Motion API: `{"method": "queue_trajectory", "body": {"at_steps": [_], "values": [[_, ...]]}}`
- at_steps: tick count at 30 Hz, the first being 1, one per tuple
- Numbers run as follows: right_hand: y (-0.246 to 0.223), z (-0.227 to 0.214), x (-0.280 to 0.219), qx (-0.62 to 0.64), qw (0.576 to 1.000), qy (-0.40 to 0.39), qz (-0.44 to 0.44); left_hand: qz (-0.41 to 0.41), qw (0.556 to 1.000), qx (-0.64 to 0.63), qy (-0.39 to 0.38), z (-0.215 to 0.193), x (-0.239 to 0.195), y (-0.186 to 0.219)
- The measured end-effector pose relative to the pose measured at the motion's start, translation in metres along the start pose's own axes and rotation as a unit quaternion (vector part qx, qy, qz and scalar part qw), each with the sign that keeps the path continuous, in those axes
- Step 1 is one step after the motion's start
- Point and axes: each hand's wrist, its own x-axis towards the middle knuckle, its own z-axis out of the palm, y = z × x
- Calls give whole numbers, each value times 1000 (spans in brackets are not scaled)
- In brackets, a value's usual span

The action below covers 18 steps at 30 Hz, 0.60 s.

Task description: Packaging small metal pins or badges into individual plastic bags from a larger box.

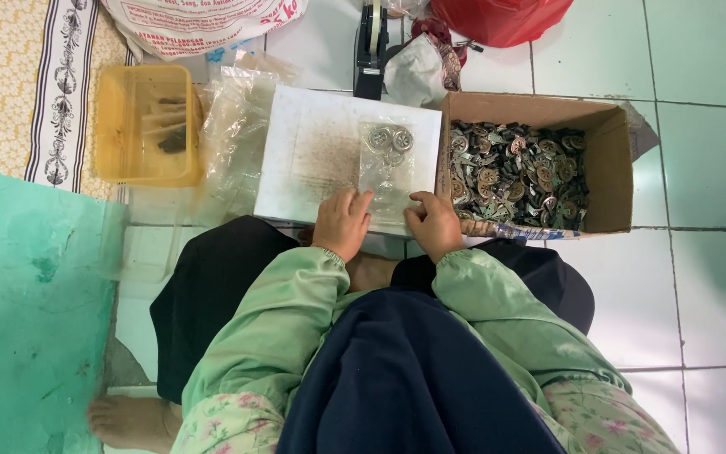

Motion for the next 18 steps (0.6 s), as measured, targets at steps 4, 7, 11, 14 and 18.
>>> {"method": "queue_trajectory", "body": {"at_steps": [4,7,11,14,18], "values": [[5,0,0,-34,999,-15,-20,97,991,20,84,-10,7,1],[6,1,1,-37,997,14,-60,174,983,24,51,-5,7,-6],[3,-11,1,-10,975,72,-211,181,984,1,4,0,5,-12],[-5,-21,-1,-18,950,70,-303,186,983,13,8,4,6,-13],[-5,-14,-5,-76,930,35,-358,187,981,33,32,6,7,-11]]}}
